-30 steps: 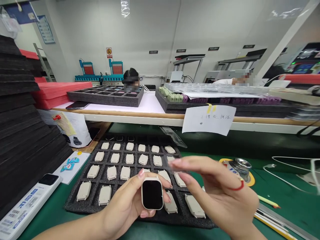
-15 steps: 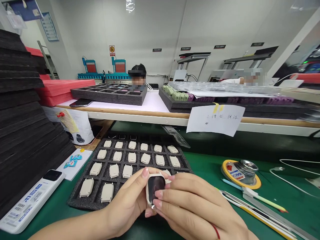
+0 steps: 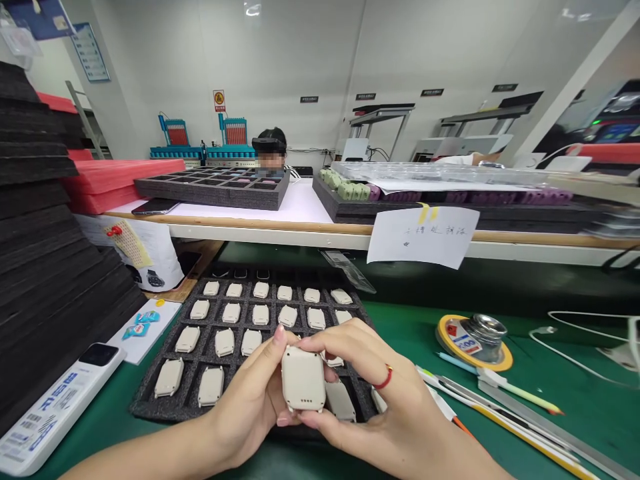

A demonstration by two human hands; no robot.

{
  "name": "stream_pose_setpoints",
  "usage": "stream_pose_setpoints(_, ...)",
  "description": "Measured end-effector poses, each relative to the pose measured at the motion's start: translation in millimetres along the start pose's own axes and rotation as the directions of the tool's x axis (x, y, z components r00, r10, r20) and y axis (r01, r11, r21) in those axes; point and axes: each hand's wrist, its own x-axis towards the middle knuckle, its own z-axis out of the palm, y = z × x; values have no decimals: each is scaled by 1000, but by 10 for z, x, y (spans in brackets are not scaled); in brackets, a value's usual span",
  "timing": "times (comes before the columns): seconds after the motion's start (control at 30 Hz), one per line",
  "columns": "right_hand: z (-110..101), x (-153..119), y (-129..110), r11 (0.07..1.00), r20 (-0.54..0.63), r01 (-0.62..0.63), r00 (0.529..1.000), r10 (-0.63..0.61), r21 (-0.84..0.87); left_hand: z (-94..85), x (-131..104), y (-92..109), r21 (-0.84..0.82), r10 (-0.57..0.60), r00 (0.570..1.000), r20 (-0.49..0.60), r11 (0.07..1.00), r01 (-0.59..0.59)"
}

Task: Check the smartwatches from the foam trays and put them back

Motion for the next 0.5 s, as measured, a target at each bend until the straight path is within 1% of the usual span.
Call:
stream_pose_setpoints(0.1, -14, 18, -10, 999, 6, 9, 1000, -9, -31, -13, 4, 0, 7, -7, 1000, -8, 1000, 7)
stream_pose_setpoints(0.17, -21, 19, -10, 999, 9, 14, 1000, -13, -51, -22, 17, -9, 19, 13, 1000, -24, 1000, -12)
stream_pose_setpoints(0.33, -65, 9, 34, 989, 0, 72, 997, -72, -127, -5, 63, -18, 66, 48, 997, -62, 997, -44)
stream_pose_setpoints(0.43, -82, 9, 62, 981, 7, 81, 997, -81, -178, -17, 38, -14, 117, 55, 990, -128, 992, -40)
stream_pose_setpoints(0.5, -69, 13, 85, 971, 18, 83, 997, -81, -225, -120, 9, -34, 169, 50, 978, -203, 985, -15)
